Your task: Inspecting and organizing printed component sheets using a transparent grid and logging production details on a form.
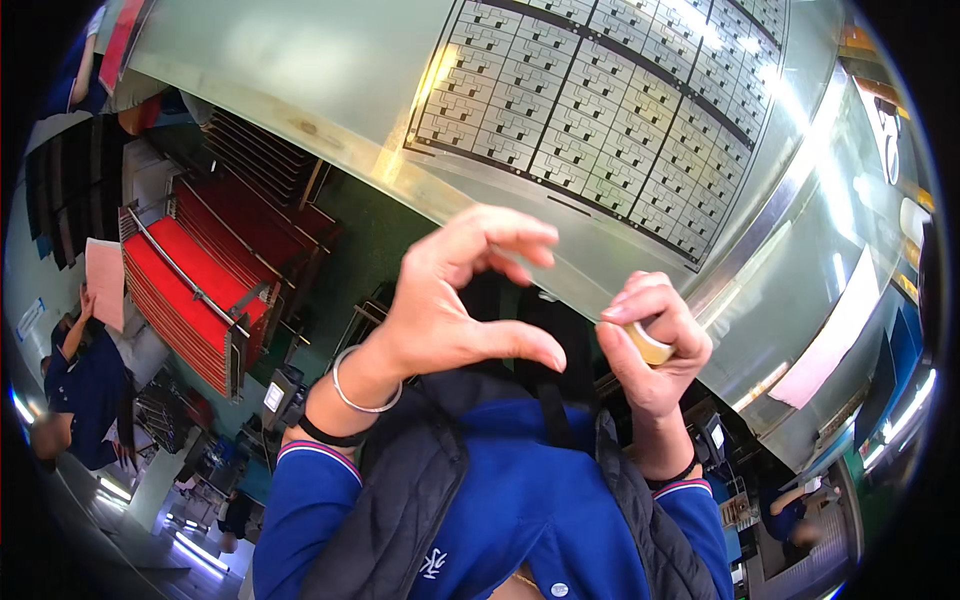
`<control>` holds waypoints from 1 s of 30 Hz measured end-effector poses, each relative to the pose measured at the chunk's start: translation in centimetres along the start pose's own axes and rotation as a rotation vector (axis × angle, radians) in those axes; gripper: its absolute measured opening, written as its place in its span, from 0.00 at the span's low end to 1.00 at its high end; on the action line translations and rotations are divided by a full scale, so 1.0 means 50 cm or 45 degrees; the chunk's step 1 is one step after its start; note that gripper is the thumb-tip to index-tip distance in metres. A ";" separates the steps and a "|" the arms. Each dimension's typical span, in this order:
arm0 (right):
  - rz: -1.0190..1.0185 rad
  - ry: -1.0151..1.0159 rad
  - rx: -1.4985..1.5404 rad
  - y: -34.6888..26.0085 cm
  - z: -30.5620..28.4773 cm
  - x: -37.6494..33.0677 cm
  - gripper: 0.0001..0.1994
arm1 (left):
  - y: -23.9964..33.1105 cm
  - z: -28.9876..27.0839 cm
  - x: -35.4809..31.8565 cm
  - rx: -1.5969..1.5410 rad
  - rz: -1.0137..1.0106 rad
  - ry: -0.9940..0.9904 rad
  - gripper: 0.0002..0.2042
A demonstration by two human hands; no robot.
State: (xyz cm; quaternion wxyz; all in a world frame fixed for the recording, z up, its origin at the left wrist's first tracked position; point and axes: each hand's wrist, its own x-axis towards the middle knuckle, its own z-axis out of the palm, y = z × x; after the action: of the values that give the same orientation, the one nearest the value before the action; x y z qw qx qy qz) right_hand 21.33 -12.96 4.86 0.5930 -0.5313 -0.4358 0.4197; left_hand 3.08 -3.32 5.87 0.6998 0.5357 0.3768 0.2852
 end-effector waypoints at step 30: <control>0.156 0.398 -0.866 0.030 -0.206 -0.049 0.14 | -0.033 -0.082 0.035 0.322 0.138 0.797 0.01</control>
State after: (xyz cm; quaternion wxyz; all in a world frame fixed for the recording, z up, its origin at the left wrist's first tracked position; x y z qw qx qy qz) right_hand 30.55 -17.91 2.62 0.4158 -0.7805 -0.4219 0.1995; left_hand 0.59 -0.16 3.31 0.4621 0.5241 0.5766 0.4235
